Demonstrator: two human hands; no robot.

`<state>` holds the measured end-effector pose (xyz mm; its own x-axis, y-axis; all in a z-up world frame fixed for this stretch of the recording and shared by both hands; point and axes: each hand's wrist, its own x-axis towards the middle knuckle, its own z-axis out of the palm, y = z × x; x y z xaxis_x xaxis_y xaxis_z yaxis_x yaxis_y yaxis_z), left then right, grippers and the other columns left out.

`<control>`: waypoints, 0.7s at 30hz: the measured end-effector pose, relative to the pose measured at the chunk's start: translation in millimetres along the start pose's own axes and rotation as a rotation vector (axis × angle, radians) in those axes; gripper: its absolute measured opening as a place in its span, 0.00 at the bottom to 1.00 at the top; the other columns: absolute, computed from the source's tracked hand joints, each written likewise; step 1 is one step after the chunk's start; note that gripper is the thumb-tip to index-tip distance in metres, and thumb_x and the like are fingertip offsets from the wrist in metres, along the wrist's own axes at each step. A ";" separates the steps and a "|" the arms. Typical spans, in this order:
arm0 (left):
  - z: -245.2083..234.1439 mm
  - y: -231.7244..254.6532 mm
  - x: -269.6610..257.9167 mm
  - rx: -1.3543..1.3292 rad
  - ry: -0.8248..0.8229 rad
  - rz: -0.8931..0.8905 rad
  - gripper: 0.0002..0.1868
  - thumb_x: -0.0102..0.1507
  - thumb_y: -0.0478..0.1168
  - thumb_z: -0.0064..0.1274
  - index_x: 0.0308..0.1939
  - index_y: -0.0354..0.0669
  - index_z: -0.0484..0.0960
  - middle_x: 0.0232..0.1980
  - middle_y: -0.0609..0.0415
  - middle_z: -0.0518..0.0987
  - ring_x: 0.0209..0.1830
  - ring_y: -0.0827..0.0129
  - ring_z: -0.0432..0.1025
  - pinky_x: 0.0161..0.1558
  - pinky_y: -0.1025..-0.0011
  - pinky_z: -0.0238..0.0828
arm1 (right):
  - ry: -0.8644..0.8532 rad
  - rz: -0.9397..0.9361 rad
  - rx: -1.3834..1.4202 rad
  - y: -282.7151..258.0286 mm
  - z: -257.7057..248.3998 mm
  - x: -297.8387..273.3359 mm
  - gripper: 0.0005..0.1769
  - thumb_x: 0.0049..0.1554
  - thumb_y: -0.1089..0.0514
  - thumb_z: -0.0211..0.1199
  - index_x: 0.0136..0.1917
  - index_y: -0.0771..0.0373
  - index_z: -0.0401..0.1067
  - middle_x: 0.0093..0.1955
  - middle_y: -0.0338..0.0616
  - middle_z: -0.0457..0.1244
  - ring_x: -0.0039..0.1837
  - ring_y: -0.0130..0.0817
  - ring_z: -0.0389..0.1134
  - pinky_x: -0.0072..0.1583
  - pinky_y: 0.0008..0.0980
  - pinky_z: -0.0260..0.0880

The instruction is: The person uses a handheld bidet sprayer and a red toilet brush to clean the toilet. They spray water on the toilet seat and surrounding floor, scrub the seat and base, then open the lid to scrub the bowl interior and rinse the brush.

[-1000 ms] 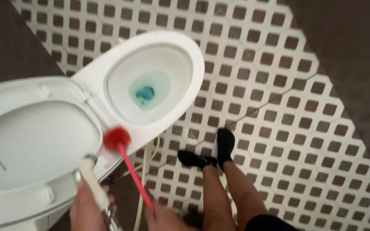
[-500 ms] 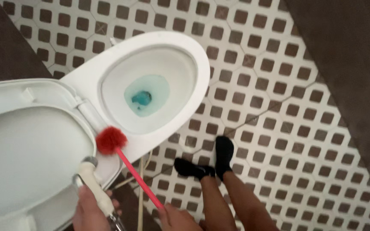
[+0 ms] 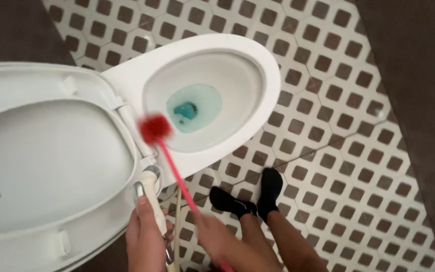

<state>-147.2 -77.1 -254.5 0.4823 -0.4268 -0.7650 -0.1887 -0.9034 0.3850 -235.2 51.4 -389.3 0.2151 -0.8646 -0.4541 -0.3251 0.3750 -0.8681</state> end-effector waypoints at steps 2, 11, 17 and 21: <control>-0.2 4.3 -2.3 0.028 0.000 -0.001 0.31 0.68 0.62 0.36 0.45 0.34 0.77 0.25 0.49 0.72 0.21 0.67 0.65 0.26 0.68 0.64 | -0.053 0.547 0.123 20.1 13.0 -45.7 0.26 0.64 0.44 0.42 0.65 0.58 0.72 0.48 0.55 0.69 0.54 0.50 0.71 0.57 0.44 0.69; -15.0 -5.8 0.7 0.021 -0.070 -0.011 0.32 0.68 0.62 0.35 0.44 0.33 0.77 0.26 0.51 0.71 0.22 0.71 0.63 0.26 0.70 0.61 | -0.169 0.712 0.233 -42.2 -32.0 57.7 0.31 0.68 0.39 0.35 0.53 0.66 0.69 0.47 0.64 0.67 0.51 0.65 0.69 0.54 0.54 0.70; -18.3 -16.6 6.7 0.029 -0.052 -0.029 0.32 0.68 0.63 0.37 0.45 0.33 0.76 0.26 0.51 0.71 0.23 0.69 0.63 0.27 0.70 0.61 | -0.066 0.437 -0.192 -60.8 -33.8 -15.7 0.26 0.66 0.43 0.38 0.51 0.63 0.72 0.45 0.64 0.66 0.54 0.60 0.67 0.55 0.46 0.69; -22.3 -21.8 4.2 0.116 -0.073 0.000 0.33 0.68 0.65 0.37 0.47 0.37 0.79 0.25 0.51 0.71 0.23 0.70 0.65 0.27 0.70 0.62 | -0.057 0.403 -0.335 -53.6 -47.9 -55.1 0.23 0.65 0.44 0.43 0.51 0.57 0.75 0.48 0.67 0.64 0.55 0.60 0.66 0.56 0.48 0.67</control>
<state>-122.0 -58.3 -254.6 0.4200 -0.4247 -0.8020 -0.2880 -0.9004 0.3260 -273.7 62.9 -308.1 0.0588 -0.6506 -0.7571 -0.6668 0.5388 -0.5148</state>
